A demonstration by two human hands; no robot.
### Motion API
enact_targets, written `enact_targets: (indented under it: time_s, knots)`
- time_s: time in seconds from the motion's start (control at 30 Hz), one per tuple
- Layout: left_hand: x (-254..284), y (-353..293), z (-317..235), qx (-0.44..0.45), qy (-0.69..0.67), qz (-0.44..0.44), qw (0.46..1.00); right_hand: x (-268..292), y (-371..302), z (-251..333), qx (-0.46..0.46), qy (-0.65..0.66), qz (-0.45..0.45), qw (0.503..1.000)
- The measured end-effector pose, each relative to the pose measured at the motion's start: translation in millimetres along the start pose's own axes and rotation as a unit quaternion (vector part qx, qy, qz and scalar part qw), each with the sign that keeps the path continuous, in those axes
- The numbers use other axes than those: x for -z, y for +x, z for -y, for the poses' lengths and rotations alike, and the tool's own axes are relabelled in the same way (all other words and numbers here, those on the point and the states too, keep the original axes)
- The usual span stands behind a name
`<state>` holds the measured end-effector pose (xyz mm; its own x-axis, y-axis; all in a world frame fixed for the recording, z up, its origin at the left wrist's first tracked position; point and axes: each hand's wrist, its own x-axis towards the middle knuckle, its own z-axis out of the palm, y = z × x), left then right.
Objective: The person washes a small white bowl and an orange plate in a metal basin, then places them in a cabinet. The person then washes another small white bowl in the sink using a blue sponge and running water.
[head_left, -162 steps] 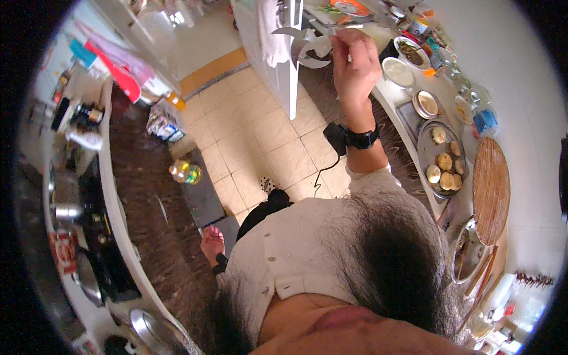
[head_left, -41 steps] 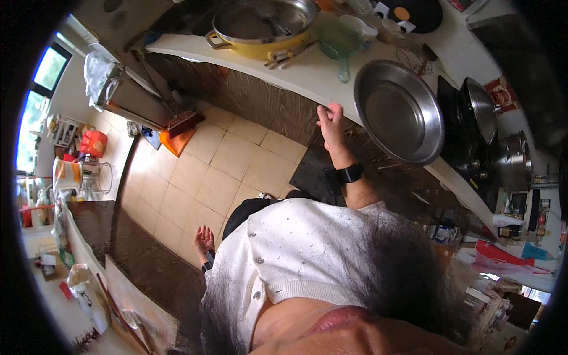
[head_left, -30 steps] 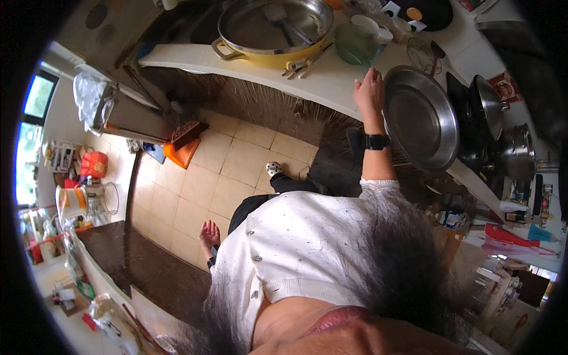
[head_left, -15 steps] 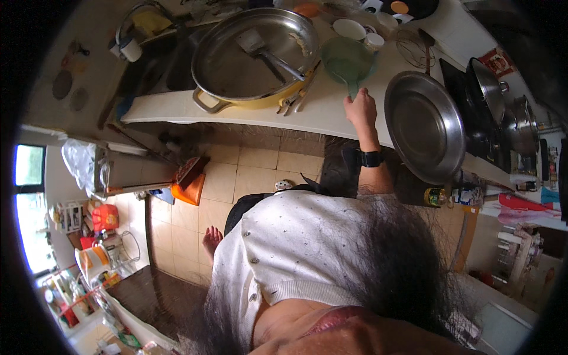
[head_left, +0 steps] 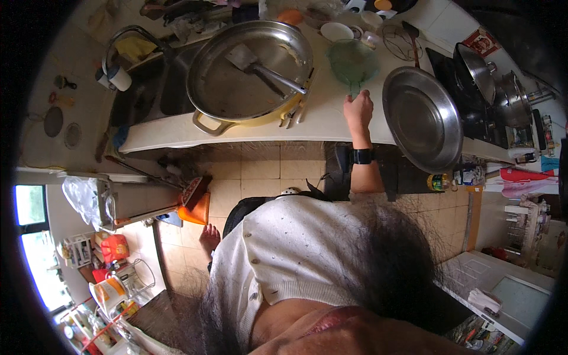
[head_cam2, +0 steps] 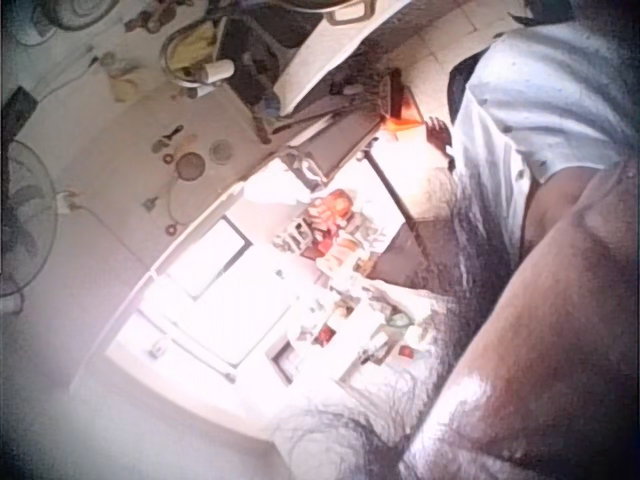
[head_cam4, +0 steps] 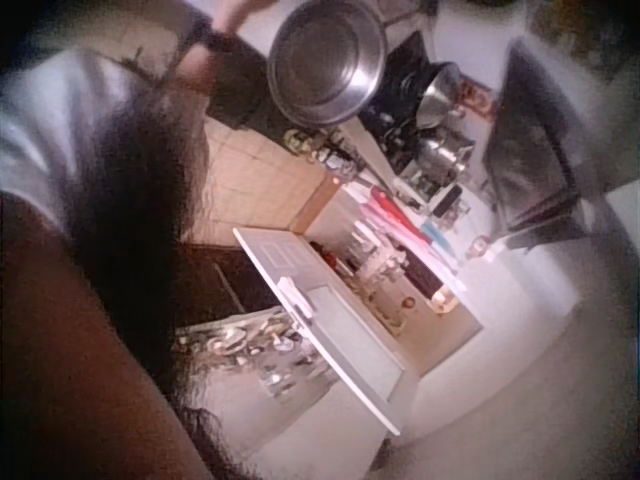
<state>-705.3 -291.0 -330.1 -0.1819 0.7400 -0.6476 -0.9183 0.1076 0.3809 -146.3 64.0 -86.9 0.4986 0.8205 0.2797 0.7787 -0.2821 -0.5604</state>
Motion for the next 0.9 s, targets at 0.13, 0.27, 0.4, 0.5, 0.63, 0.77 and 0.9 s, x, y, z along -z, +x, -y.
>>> enact_targets:
  time_s: [0.13,0.27,0.4,0.5,0.63,0.77,0.9]
  knots:
    - [-2.1,-7.3,-0.6,-0.032,0.007,-0.136,0.99,5.3,12.2,14.6,-0.018,-0.026,0.003,1.0]
    - [6.1,-18.2,6.3,-0.043,0.005,-0.111,0.993,25.2,15.0,32.1,0.004,-0.122,0.041,0.992]
    - [22.9,-23.4,10.5,-0.051,-0.002,-0.147,0.988,44.7,47.7,63.0,0.17,0.056,-0.045,0.983]
    - [36.9,-23.2,11.4,-0.034,-0.016,-0.059,0.998,35.6,108.9,97.3,0.243,0.083,-0.002,0.966]
    - [49.4,-29.7,14.0,-0.048,-0.027,-0.034,0.998,-19.9,200.3,132.4,0.226,-0.088,0.082,0.967]
    - [51.2,-56.2,29.7,-0.103,0.002,-0.131,0.986,-95.2,250.2,112.3,0.218,-0.187,0.19,0.939]
    - [42.8,-91.6,46.9,-0.146,-0.036,-0.17,0.974,-144.2,284.6,76.6,0.24,-0.185,0.268,0.915]
